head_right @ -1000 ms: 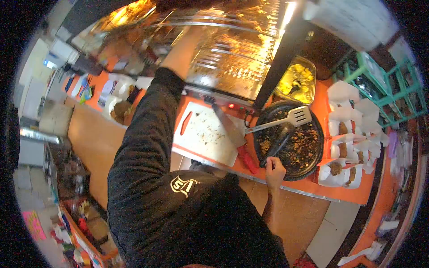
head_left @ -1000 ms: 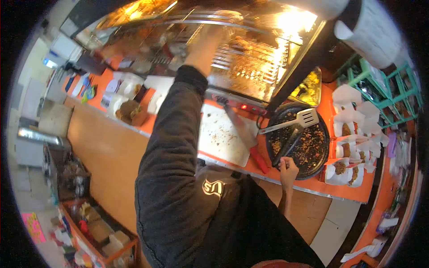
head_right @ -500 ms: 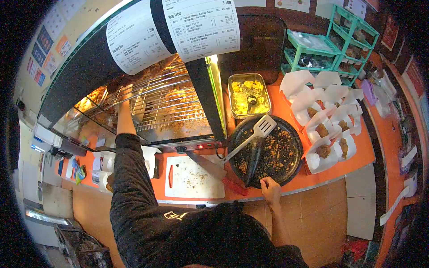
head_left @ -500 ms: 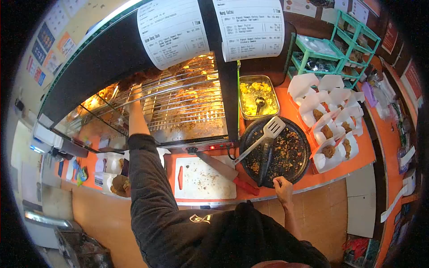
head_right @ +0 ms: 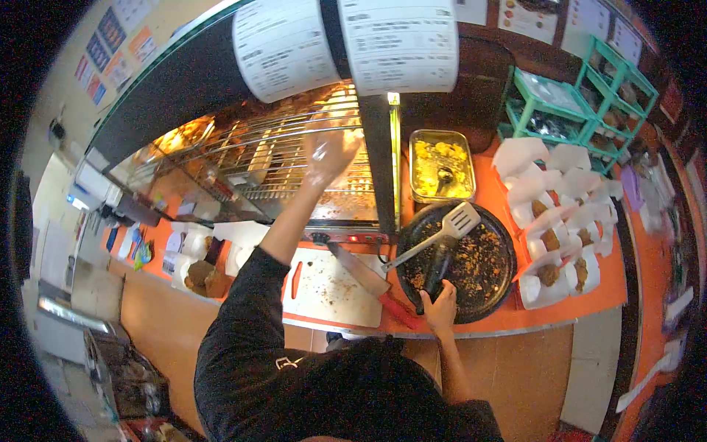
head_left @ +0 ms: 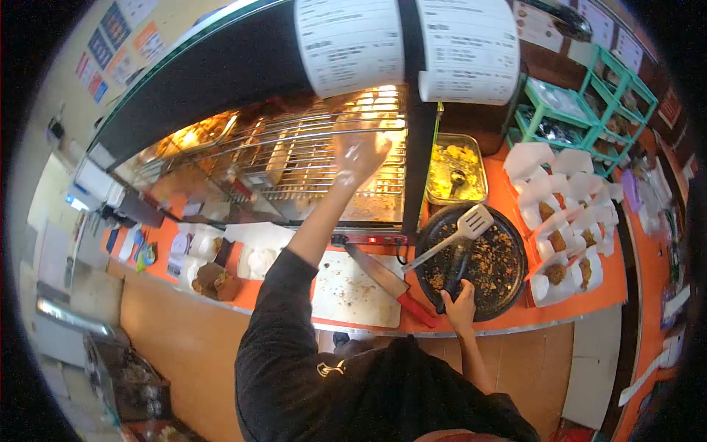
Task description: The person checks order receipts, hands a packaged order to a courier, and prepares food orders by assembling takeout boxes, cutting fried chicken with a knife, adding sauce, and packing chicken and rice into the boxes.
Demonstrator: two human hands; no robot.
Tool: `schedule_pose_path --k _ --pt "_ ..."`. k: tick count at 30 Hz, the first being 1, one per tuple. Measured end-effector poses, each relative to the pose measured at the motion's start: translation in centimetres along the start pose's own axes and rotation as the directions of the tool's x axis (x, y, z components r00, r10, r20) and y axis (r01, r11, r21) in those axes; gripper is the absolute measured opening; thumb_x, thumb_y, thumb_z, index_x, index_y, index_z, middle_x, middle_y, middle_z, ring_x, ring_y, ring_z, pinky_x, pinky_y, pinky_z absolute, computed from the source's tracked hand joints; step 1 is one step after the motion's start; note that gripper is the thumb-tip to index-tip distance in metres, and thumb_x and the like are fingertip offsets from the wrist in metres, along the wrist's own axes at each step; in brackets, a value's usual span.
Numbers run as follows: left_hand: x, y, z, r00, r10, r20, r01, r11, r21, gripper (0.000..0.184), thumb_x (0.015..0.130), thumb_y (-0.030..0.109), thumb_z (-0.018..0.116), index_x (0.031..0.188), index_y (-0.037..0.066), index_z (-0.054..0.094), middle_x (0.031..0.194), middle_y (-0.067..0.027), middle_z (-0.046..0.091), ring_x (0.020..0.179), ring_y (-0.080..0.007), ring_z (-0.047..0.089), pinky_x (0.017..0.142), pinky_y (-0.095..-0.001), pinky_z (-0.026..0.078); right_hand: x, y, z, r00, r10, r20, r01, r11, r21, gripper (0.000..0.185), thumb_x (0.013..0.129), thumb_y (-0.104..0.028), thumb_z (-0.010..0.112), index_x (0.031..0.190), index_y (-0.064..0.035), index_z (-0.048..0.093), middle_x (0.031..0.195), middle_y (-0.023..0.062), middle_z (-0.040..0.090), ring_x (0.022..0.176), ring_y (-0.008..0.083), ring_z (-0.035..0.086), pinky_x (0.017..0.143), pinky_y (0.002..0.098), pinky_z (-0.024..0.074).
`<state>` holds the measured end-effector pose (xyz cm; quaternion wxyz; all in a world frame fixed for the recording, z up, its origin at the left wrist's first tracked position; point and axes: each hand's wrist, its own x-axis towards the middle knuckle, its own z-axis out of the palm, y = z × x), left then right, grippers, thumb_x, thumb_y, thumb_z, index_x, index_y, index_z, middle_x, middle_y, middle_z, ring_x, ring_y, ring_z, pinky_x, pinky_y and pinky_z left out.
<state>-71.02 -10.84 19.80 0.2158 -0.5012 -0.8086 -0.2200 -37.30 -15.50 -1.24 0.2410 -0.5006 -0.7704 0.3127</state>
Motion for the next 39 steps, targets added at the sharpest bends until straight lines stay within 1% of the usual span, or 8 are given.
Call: schedule_pose_path --k 4,18,21,23,27,33,36,39 --pt "3.2 -0.7 1.5 0.962 -0.171 0.212 0.193 0.978 -0.085 0.041 0.077 0.039 0.054 0.108 0.012 0.053 0.092 -0.0124 0.058 0.089 -0.0240 0.053 0.087 -0.0446 0.033 0.2 -1.0 0.1 0.997 0.077 0.004 -0.077 0.997 -0.019 0.058 0.075 -0.031 0.063 0.115 -0.0004 0.034 0.109 0.0183 0.042 0.097 0.0343 0.048 0.078 0.0419 0.0405" --pt "4.4 -5.0 1.1 0.930 -0.192 0.315 0.294 0.901 -0.318 0.038 0.077 0.035 0.054 0.107 0.011 0.053 0.097 -0.0116 0.055 0.091 -0.0228 0.052 0.082 -0.0436 0.037 2.1 -4.4 0.8 0.980 0.198 0.001 -0.197 0.973 -0.121 0.074 0.071 -0.027 0.067 0.125 -0.0025 0.023 0.123 0.0232 0.035 0.107 0.0380 0.043 0.083 0.0441 0.0406" --pt "4.3 -5.6 0.9 0.924 -0.194 0.329 0.311 0.881 -0.356 0.038 0.077 0.035 0.055 0.106 0.011 0.054 0.098 -0.0114 0.055 0.091 -0.0225 0.052 0.081 -0.0434 0.038 2.4 -3.8 0.9 0.966 0.252 0.052 -0.241 0.957 -0.160 0.075 0.070 -0.025 0.067 0.125 -0.0022 0.022 0.123 0.0226 0.036 0.104 0.0364 0.047 0.080 0.0431 0.0427" --pt "4.4 -5.8 0.9 0.922 -0.195 0.336 0.321 0.870 -0.375 0.037 0.078 0.034 0.055 0.106 0.010 0.054 0.099 -0.0113 0.055 0.092 -0.0223 0.052 0.081 -0.0432 0.039 2.4 -2.4 1.9 0.997 0.060 -0.046 -0.070 0.965 -0.253 0.075 0.070 -0.023 0.066 0.126 -0.0024 0.020 0.120 0.0262 0.038 0.085 0.0394 0.055 0.071 0.0432 0.0458" --pt "4.5 -5.9 1.0 0.917 -0.198 0.347 0.338 0.847 -0.410 0.037 0.078 0.033 0.055 0.106 0.010 0.054 0.101 -0.0111 0.054 0.092 -0.0219 0.052 0.079 -0.0429 0.040 2.6 -3.1 1.4 0.991 0.131 -0.008 -0.127 0.942 -0.312 0.072 0.070 -0.025 0.065 0.123 0.0001 0.024 0.121 0.0217 0.038 0.089 0.0338 0.055 0.068 0.0403 0.0479" --pt "4.7 -6.0 0.8 0.910 -0.201 0.364 0.368 0.795 -0.482 0.035 0.078 0.032 0.055 0.105 0.009 0.054 0.103 -0.0107 0.053 0.093 -0.0214 0.052 0.077 -0.0425 0.042 2.6 -3.6 1.5 0.995 0.100 -0.032 -0.105 0.931 -0.350 0.070 0.071 -0.026 0.065 0.122 0.0011 0.024 0.117 0.0228 0.040 0.075 0.0328 0.059 0.063 0.0381 0.0492" --pt "4.5 -6.6 0.0 0.896 -0.205 0.394 0.417 0.697 -0.584 0.035 0.078 0.031 0.055 0.105 0.009 0.054 0.104 -0.0105 0.052 0.094 -0.0211 0.051 0.076 -0.0423 0.043 2.7 -3.9 1.4 0.985 0.171 -0.030 -0.173 0.948 -0.269 0.068 0.069 -0.024 0.065 0.119 0.0003 0.026 0.120 0.0242 0.040 0.086 0.0388 0.055 0.070 0.0438 0.0455" --pt "3.9 -7.4 -1.5 0.854 -0.203 0.478 0.517 0.429 -0.741 0.034 0.078 0.031 0.055 0.105 0.009 0.054 0.105 -0.0104 0.052 0.094 -0.0208 0.051 0.075 -0.0421 0.044 3.0 -3.3 1.6 0.987 0.159 -0.008 -0.153 0.931 -0.331 0.070 0.072 -0.024 0.064 0.122 0.0018 0.023 0.115 0.0249 0.041 0.075 0.0337 0.059 0.060 0.0399 0.0491"
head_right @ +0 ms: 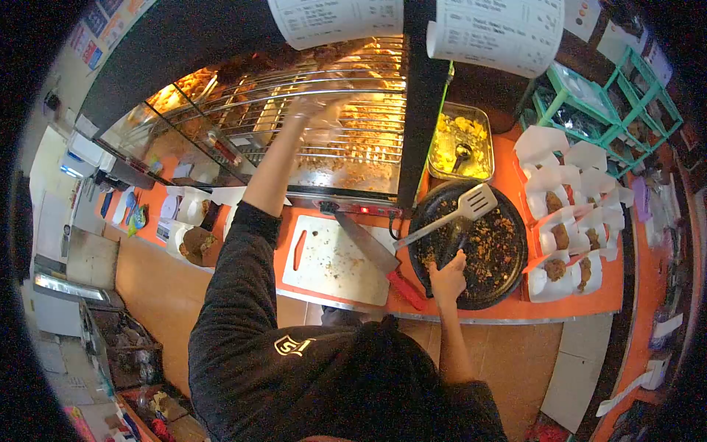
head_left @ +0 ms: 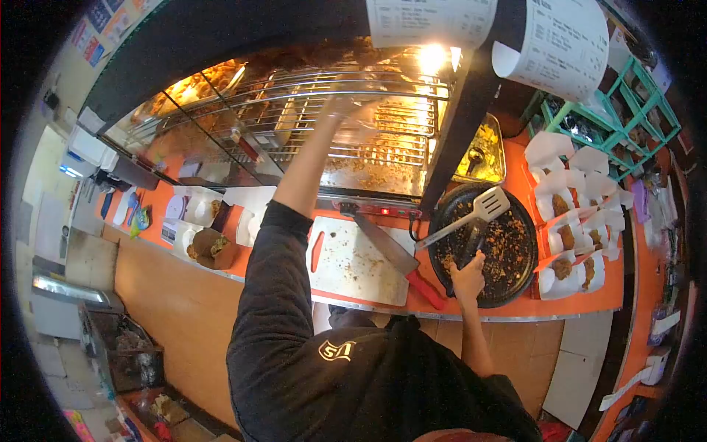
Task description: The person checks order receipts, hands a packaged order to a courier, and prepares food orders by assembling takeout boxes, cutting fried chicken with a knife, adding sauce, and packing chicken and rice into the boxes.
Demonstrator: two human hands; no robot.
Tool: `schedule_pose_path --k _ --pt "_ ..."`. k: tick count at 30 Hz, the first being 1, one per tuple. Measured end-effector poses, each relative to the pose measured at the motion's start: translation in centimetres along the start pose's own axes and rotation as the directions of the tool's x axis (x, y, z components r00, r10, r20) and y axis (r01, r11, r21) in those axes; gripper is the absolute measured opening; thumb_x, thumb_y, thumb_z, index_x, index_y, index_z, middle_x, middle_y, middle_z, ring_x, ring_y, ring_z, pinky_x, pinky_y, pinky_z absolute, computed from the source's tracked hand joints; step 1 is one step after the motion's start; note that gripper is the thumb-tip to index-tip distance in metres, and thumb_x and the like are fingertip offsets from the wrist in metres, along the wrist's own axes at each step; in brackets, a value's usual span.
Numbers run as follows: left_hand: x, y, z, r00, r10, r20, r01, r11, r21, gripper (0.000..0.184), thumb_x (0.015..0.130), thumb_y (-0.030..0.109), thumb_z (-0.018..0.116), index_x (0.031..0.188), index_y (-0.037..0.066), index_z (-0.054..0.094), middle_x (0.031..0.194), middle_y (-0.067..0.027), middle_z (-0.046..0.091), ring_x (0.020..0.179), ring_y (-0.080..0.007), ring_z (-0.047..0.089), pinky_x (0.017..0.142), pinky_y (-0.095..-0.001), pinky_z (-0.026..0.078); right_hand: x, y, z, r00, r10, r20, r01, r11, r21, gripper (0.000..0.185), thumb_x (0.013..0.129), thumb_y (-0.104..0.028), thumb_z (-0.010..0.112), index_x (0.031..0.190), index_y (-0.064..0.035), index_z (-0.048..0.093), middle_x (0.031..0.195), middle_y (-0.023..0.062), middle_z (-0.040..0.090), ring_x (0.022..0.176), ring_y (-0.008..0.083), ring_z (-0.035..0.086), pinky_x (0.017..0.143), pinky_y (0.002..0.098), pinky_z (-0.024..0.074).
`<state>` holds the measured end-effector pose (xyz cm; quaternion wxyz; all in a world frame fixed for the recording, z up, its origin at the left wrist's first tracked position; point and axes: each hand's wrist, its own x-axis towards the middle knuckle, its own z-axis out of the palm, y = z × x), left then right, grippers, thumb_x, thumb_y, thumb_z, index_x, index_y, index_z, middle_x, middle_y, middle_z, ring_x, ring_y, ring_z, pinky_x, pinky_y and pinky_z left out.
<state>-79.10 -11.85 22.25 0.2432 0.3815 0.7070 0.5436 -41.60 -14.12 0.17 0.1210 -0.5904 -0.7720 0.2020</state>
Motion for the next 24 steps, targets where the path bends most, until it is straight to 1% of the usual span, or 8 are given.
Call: schedule_pose_path --k 5,11,13,16,17,19,22,24 --pt "-5.1 2.2 -1.2 0.985 -0.145 0.090 0.170 0.868 -0.467 0.033 0.079 0.030 0.055 0.104 0.008 0.054 0.107 -0.0101 0.051 0.095 -0.0204 0.051 0.074 -0.0417 0.046 0.2 -0.1 0.4 0.999 -0.010 -0.031 0.011 0.999 0.036 0.068 0.070 -0.019 0.064 0.121 0.0013 0.023 0.111 0.0266 0.042 0.076 0.0354 0.057 0.062 0.0401 0.0480" --pt "-8.7 -3.0 -0.1 0.968 -0.174 0.179 0.248 0.757 -0.605 0.035 0.075 0.020 0.058 0.107 0.009 0.052 0.101 -0.0102 0.054 0.089 -0.0206 0.053 0.070 -0.0344 0.048 1.3 2.2 -2.2 0.993 0.102 0.051 -0.113 0.939 0.326 0.068 0.068 -0.010 0.060 0.122 -0.0002 0.021 0.084 0.0210 0.052 0.069 0.0297 0.055 0.063 0.0412 0.0433" --pt "-12.0 -2.2 0.8 0.923 -0.259 0.286 0.386 0.604 -0.697 0.038 0.073 0.016 0.059 0.109 0.009 0.051 0.098 -0.0107 0.056 0.085 -0.0212 0.055 0.068 -0.0316 0.048 4.2 9.5 1.2 0.992 0.062 0.107 -0.115 0.781 0.614 0.058 0.070 -0.011 0.059 0.116 0.0006 0.026 0.071 0.0161 0.051 0.054 0.0233 0.052 0.050 0.0366 0.0445" --pt "-15.8 -2.2 4.7 0.865 -0.192 0.464 0.464 0.658 -0.593 0.043 0.074 0.021 0.060 0.113 0.004 0.049 0.097 -0.0103 0.057 0.073 -0.0208 0.058 0.060 -0.0286 0.047 2.9 9.7 -2.5 0.934 0.056 0.352 -0.356 0.194 0.914 0.029 0.078 -0.014 0.057 0.097 -0.0015 0.039 0.065 0.0107 0.054 0.040 0.0147 0.048 0.036 0.0283 0.0432" --pt "-15.8 -5.0 7.7 0.831 -0.216 0.512 0.511 0.660 -0.551 0.044 0.078 0.027 0.058 0.112 0.001 0.049 0.092 -0.0090 0.060 0.069 -0.0209 0.058 0.056 -0.0286 0.046 1.8 9.2 -4.4 0.927 0.054 0.370 -0.367 0.321 0.873 0.026 0.078 -0.018 0.060 0.089 -0.0024 0.044 0.064 0.0091 0.055 0.043 0.0136 0.051 0.037 0.0275 0.0443" --pt "-17.8 -2.8 13.1 0.730 0.063 0.681 -0.019 0.997 -0.071 0.052 0.076 0.035 0.061 0.112 0.001 0.048 0.085 -0.0093 0.060 0.066 -0.0212 0.057 0.055 -0.0317 0.045 -0.8 9.0 -6.8 0.907 0.160 0.390 -0.410 0.120 0.904 0.024 0.075 -0.021 0.064 0.082 -0.0039 0.049 0.061 0.0069 0.056 0.045 0.0130 0.054 0.038 0.0259 0.0448" --pt "-20.5 -9.7 22.7 0.841 0.073 0.536 -0.357 0.820 0.448 0.061 0.069 0.034 0.069 0.114 0.001 0.045 0.082 -0.0107 0.057 0.067 -0.0227 0.056 0.057 -0.0324 0.044 -3.0 11.1 -8.2 0.877 0.224 0.425 -0.442 0.028 0.897 0.023 0.074 -0.020 0.064 0.084 -0.0061 0.049 0.062 0.0056 0.056 0.045 0.0127 0.054 0.038 0.0246 0.0445" --pt "-20.3 -15.2 26.6 0.724 0.499 0.475 -0.649 0.727 0.225 0.074 0.061 0.041 0.075 0.112 -0.002 0.042 0.079 -0.0133 0.053 0.068 -0.0252 0.054 0.058 -0.0342 0.043 -4.0 11.5 -9.9 0.900 0.263 0.348 -0.389 0.125 0.913 0.025 0.074 -0.019 0.064 0.088 -0.0058 0.048 0.062 0.0056 0.056 0.046 0.0124 0.054 0.038 0.0245 0.0446"
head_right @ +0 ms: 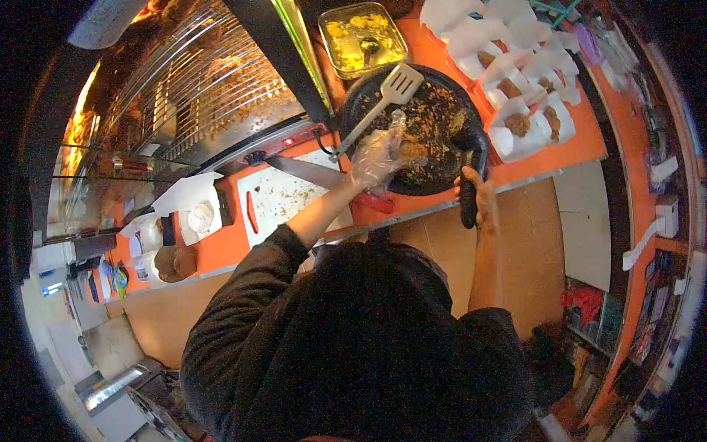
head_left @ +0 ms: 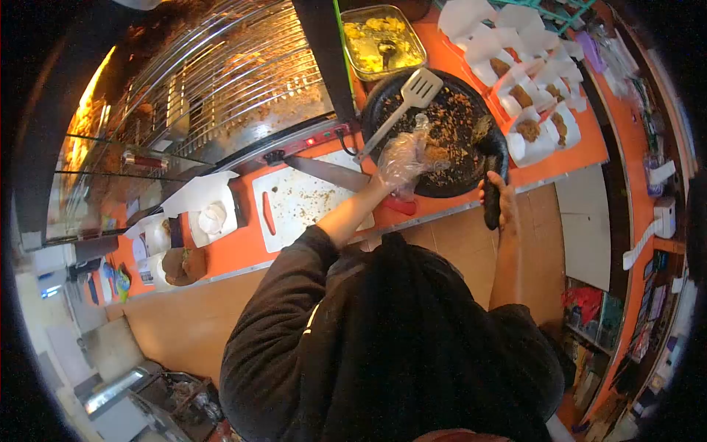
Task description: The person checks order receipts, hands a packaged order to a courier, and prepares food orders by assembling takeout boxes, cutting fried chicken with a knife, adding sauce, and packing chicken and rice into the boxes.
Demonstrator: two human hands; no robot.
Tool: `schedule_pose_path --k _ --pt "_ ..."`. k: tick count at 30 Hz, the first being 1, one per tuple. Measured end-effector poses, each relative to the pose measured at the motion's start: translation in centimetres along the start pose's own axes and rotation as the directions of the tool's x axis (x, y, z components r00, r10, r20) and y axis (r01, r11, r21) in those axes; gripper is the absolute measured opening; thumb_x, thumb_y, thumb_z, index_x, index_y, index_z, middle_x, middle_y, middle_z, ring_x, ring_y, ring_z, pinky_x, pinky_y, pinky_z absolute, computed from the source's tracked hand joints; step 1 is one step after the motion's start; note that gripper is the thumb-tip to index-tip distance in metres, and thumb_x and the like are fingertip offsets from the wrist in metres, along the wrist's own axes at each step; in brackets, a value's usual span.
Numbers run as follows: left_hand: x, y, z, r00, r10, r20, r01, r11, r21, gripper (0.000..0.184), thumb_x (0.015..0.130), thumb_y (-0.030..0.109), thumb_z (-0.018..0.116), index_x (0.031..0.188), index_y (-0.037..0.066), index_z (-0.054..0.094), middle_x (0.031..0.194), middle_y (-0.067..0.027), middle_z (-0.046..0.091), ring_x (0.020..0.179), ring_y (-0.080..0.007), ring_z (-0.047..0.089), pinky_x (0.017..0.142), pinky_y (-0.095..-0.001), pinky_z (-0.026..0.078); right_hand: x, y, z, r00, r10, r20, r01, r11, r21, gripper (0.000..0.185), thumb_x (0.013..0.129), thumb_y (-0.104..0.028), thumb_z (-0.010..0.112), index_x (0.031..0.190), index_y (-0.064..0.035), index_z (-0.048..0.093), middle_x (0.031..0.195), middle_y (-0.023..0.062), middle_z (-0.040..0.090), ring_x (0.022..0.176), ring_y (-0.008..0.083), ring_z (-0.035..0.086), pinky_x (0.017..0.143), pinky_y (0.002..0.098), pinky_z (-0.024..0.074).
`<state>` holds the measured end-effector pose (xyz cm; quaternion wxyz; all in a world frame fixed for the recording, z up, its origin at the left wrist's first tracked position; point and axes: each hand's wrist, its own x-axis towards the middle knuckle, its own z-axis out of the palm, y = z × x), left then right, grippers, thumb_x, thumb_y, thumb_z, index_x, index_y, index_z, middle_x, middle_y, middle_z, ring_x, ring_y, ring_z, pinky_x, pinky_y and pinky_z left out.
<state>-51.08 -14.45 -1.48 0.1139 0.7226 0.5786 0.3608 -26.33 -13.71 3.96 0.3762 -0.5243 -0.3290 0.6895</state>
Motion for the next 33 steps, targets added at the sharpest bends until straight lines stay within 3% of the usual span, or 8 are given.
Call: schedule_pose_path --k 7,11,19,23,25,27,31,33 --pt "-0.4 -1.7 -3.7 0.906 -0.391 0.160 0.394 0.648 -0.652 0.058 0.070 0.040 0.067 0.103 -0.004 0.049 0.079 -0.0091 0.055 0.074 -0.0172 0.053 0.065 -0.0297 0.044 -4.6 -4.1 2.5 0.857 -0.512 0.056 0.469 0.729 -0.498 0.048 0.071 -0.017 0.066 0.112 -0.0060 0.042 0.080 0.0105 0.057 0.058 0.0170 0.059 0.048 0.0293 0.0483" --pt "-2.5 -0.5 -6.4 0.820 -0.572 0.026 0.506 0.701 -0.502 0.043 0.076 0.038 0.061 0.096 0.000 0.058 0.084 -0.0106 0.057 0.080 -0.0151 0.053 0.070 -0.0276 0.043 -1.0 1.5 4.9 0.931 -0.255 0.262 0.223 -0.173 -0.959 0.067 0.067 -0.014 0.063 0.126 -0.0123 0.031 0.095 0.0240 0.056 0.076 0.0389 0.058 0.064 0.0471 0.0467" --pt "-6.7 -0.1 -7.0 0.783 -0.621 0.038 0.329 0.361 -0.873 0.029 0.076 0.025 0.062 0.094 0.002 0.061 0.076 -0.0079 0.061 0.063 -0.0142 0.054 0.058 -0.0250 0.042 -0.8 -0.2 5.6 0.816 -0.502 0.287 0.373 0.078 -0.925 0.075 0.065 -0.013 0.063 0.129 -0.0111 0.025 0.093 0.0256 0.055 0.074 0.0374 0.059 0.062 0.0442 0.0474" --pt "-6.7 -0.1 -6.7 0.845 -0.524 -0.105 0.389 0.738 -0.551 0.036 0.075 0.027 0.064 0.099 0.001 0.060 0.081 -0.0113 0.062 0.070 -0.0171 0.056 0.064 -0.0289 0.044 1.4 -1.2 6.0 0.908 -0.259 0.330 0.226 -0.362 -0.904 0.076 0.065 -0.015 0.063 0.130 -0.0071 0.024 0.084 0.0197 0.057 0.068 0.0350 0.059 0.060 0.0411 0.0478" --pt "-7.6 1.6 -7.7 0.869 -0.484 -0.102 0.380 0.786 -0.488 0.037 0.074 0.027 0.065 0.099 0.000 0.060 0.083 -0.0136 0.062 0.075 -0.0195 0.057 0.069 -0.0304 0.044 1.4 -3.7 4.6 0.871 -0.218 0.440 0.455 0.019 -0.890 0.077 0.064 -0.016 0.062 0.130 -0.0049 0.023 0.081 0.0224 0.057 0.069 0.0359 0.058 0.061 0.0425 0.0472" --pt "-6.4 0.8 -7.8 0.923 -0.316 -0.217 0.289 0.946 -0.150 0.037 0.074 0.027 0.065 0.097 -0.003 0.060 0.081 -0.0142 0.061 0.071 -0.0189 0.056 0.068 -0.0293 0.045 -1.5 -2.7 5.9 0.851 -0.442 0.284 0.351 0.077 -0.933 0.075 0.063 -0.016 0.062 0.128 -0.0042 0.026 0.084 0.0251 0.057 0.073 0.0381 0.058 0.064 0.0455 0.0469" --pt "-8.5 0.9 -7.0 0.891 -0.452 -0.031 0.305 0.650 -0.696 0.037 0.078 0.023 0.060 0.104 -0.003 0.056 0.096 -0.0125 0.061 0.076 -0.0137 0.056 0.071 -0.0270 0.045 1.3 4.8 5.3 0.861 -0.379 0.339 0.216 -0.331 -0.918 0.072 0.059 -0.017 0.063 0.124 -0.0086 0.032 0.073 0.0242 0.058 0.074 0.0387 0.058 0.066 0.0444 0.0476" --pt "-6.9 1.8 -7.5 0.928 -0.371 -0.034 0.298 0.794 -0.531 0.038 0.073 0.017 0.066 0.101 -0.006 0.057 0.079 -0.0100 0.060 0.068 -0.0131 0.055 0.062 -0.0256 0.044 2.1 -1.6 5.7 0.935 -0.116 0.336 0.343 0.038 -0.939 0.072 0.061 -0.019 0.063 0.124 -0.0046 0.031 0.079 0.0236 0.058 0.072 0.0383 0.058 0.061 0.0447 0.0477"
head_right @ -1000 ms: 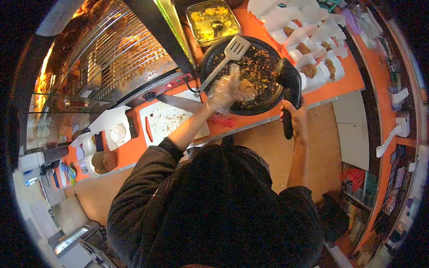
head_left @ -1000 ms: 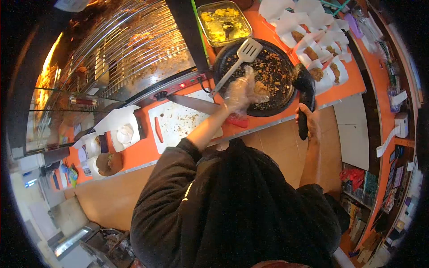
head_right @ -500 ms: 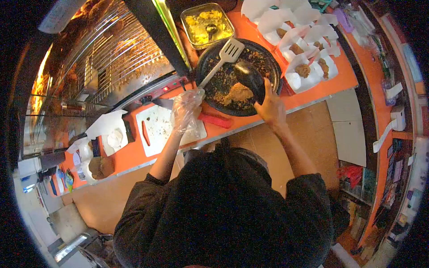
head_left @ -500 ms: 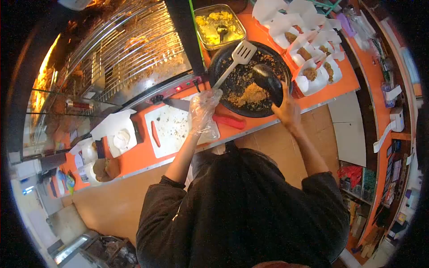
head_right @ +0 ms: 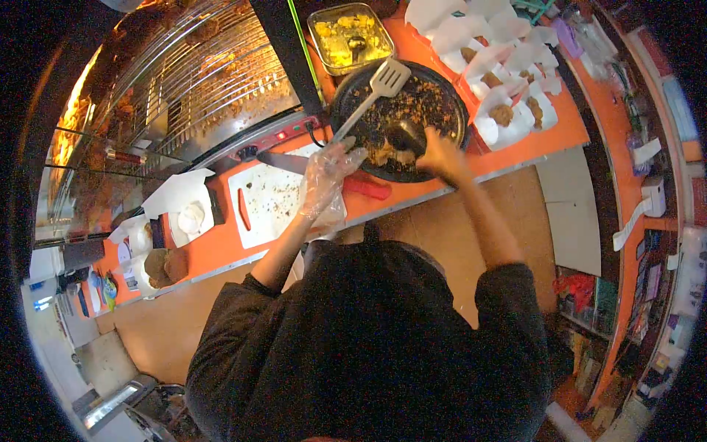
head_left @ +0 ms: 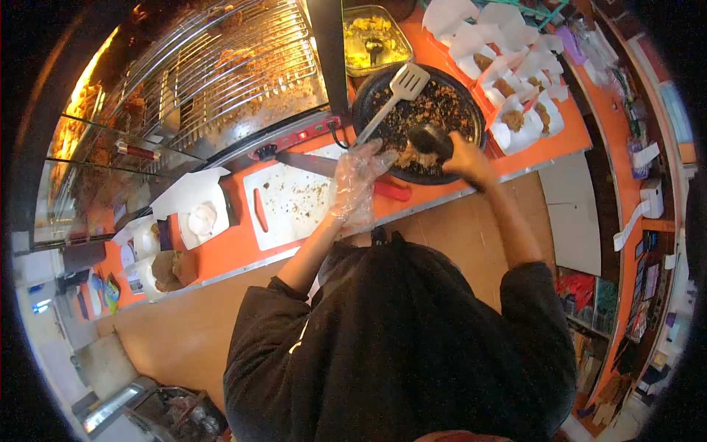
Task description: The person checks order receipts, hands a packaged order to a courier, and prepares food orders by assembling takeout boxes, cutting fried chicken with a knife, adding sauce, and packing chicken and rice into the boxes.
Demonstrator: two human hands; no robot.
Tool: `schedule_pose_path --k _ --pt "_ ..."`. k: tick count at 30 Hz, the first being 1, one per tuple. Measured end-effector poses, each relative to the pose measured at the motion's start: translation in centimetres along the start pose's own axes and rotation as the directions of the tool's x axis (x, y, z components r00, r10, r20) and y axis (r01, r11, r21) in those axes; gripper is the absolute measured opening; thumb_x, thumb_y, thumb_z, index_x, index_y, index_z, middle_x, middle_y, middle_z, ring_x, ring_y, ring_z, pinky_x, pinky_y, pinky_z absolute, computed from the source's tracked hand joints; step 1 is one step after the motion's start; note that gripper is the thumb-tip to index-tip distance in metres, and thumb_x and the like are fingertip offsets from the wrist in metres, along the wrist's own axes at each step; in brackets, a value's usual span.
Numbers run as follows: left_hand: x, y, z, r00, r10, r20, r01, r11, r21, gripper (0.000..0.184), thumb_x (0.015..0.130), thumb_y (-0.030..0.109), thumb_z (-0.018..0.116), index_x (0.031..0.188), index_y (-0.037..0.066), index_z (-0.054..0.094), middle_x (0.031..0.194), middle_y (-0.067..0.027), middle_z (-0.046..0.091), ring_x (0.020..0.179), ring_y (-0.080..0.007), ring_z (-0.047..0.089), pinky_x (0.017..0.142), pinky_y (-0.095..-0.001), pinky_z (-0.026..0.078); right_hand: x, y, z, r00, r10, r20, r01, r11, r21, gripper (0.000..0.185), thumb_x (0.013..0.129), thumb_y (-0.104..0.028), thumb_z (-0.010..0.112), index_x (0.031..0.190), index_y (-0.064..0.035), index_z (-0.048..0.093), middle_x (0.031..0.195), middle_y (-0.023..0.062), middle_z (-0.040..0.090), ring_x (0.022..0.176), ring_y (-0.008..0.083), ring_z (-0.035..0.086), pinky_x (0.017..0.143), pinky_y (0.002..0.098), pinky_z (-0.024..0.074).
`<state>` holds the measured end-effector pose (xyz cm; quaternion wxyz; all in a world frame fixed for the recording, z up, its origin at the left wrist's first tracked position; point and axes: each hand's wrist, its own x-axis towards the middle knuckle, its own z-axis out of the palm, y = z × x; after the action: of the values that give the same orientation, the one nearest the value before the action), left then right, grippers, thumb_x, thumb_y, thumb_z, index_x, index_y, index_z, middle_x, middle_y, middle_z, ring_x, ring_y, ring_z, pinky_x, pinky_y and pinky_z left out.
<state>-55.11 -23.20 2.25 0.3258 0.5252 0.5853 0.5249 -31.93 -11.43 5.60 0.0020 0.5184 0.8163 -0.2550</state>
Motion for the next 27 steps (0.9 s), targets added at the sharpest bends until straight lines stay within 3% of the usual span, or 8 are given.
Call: schedule_pose_path --k 5,7,9,11,14,20,24,27 --pt "-0.9 3.6 -1.5 0.935 -0.349 0.064 0.347 0.861 -0.371 0.043 0.074 0.012 0.065 0.108 -0.010 0.049 0.084 -0.0109 0.061 0.076 -0.0171 0.056 0.072 -0.0253 0.045 -3.7 -1.8 3.0 0.822 0.012 -0.570 -0.047 0.998 -0.046 0.072 0.061 -0.017 0.061 0.124 -0.0057 0.029 0.080 0.0238 0.058 0.076 0.0387 0.058 0.065 0.0466 0.0462" --pt "-0.6 -1.0 0.2 0.999 -0.039 -0.029 0.039 0.999 -0.029 0.045 0.075 0.012 0.064 0.109 -0.011 0.047 0.087 -0.0121 0.061 0.079 -0.0184 0.057 0.075 -0.0261 0.046 -1.6 -0.2 4.5 0.919 0.010 -0.393 -0.077 0.985 -0.155 0.076 0.059 -0.015 0.061 0.126 -0.0040 0.026 0.080 0.0248 0.057 0.076 0.0379 0.058 0.065 0.0457 0.0456" --pt "-1.4 5.2 -0.1 0.963 -0.239 0.123 0.260 0.945 -0.198 0.051 0.077 0.013 0.063 0.114 -0.012 0.040 0.094 -0.0146 0.061 0.086 -0.0190 0.058 0.079 -0.0279 0.046 -0.5 -0.9 1.9 0.992 0.121 -0.033 -0.125 0.981 -0.151 0.079 0.057 -0.013 0.062 0.126 -0.0041 0.025 0.083 0.0251 0.057 0.078 0.0364 0.058 0.065 0.0452 0.0449" --pt "-2.3 4.6 -0.9 0.983 -0.150 0.105 0.159 0.984 -0.080 0.049 0.077 0.014 0.063 0.112 -0.012 0.041 0.091 -0.0131 0.061 0.088 -0.0191 0.058 0.079 -0.0283 0.047 -1.4 -1.1 -0.9 0.987 0.071 -0.144 -0.059 0.995 0.083 0.077 0.057 -0.014 0.062 0.126 -0.0069 0.028 0.078 0.0232 0.059 0.075 0.0374 0.058 0.066 0.0441 0.0445" --pt "-2.1 1.5 -0.8 0.963 -0.205 0.174 0.268 0.700 -0.662 0.041 0.077 0.017 0.064 0.102 -0.010 0.046 0.083 -0.0100 0.058 0.085 -0.0175 0.056 0.073 -0.0279 0.048 -3.1 -2.2 -0.2 0.946 0.150 -0.287 -0.131 0.988 0.086 0.075 0.057 -0.014 0.062 0.124 -0.0033 0.029 0.077 0.0221 0.060 0.075 0.0381 0.058 0.068 0.0429 0.0445" --pt "-1.9 1.7 1.0 0.969 -0.219 0.117 0.245 0.917 -0.316 0.051 0.074 0.005 0.065 0.115 -0.008 0.037 0.095 -0.0126 0.052 0.086 -0.0161 0.051 0.073 -0.0280 0.046 0.5 0.7 -1.1 0.994 0.106 -0.022 -0.105 0.993 0.055 0.064 0.059 -0.016 0.061 0.115 -0.0016 0.036 0.083 0.0247 0.059 0.079 0.0367 0.058 0.068 0.0424 0.0469" --pt "-1.0 3.6 -0.9 0.940 -0.188 0.285 0.316 0.795 -0.518 0.069 0.069 0.007 0.069 0.122 -0.008 0.028 0.113 -0.0199 0.047 0.104 -0.0259 0.048 0.090 -0.0355 0.041 -2.1 -1.1 0.9 0.827 0.085 -0.556 -0.066 0.996 0.054 0.063 0.059 -0.018 0.062 0.114 -0.0005 0.038 0.081 0.0242 0.059 0.076 0.0384 0.058 0.067 0.0446 0.0461" --pt "0.6 -2.2 1.9 0.943 -0.217 0.252 0.271 0.941 -0.204 0.080 0.067 0.024 0.072 0.122 -0.010 0.026 0.110 -0.0249 0.047 0.098 -0.0286 0.052 0.082 -0.0336 0.045 0.1 -0.1 4.8 0.952 0.188 -0.242 -0.234 0.956 -0.178 0.059 0.055 -0.016 0.065 0.106 0.0022 0.041 0.082 0.0249 0.058 0.080 0.0365 0.058 0.067 0.0420 0.0454"
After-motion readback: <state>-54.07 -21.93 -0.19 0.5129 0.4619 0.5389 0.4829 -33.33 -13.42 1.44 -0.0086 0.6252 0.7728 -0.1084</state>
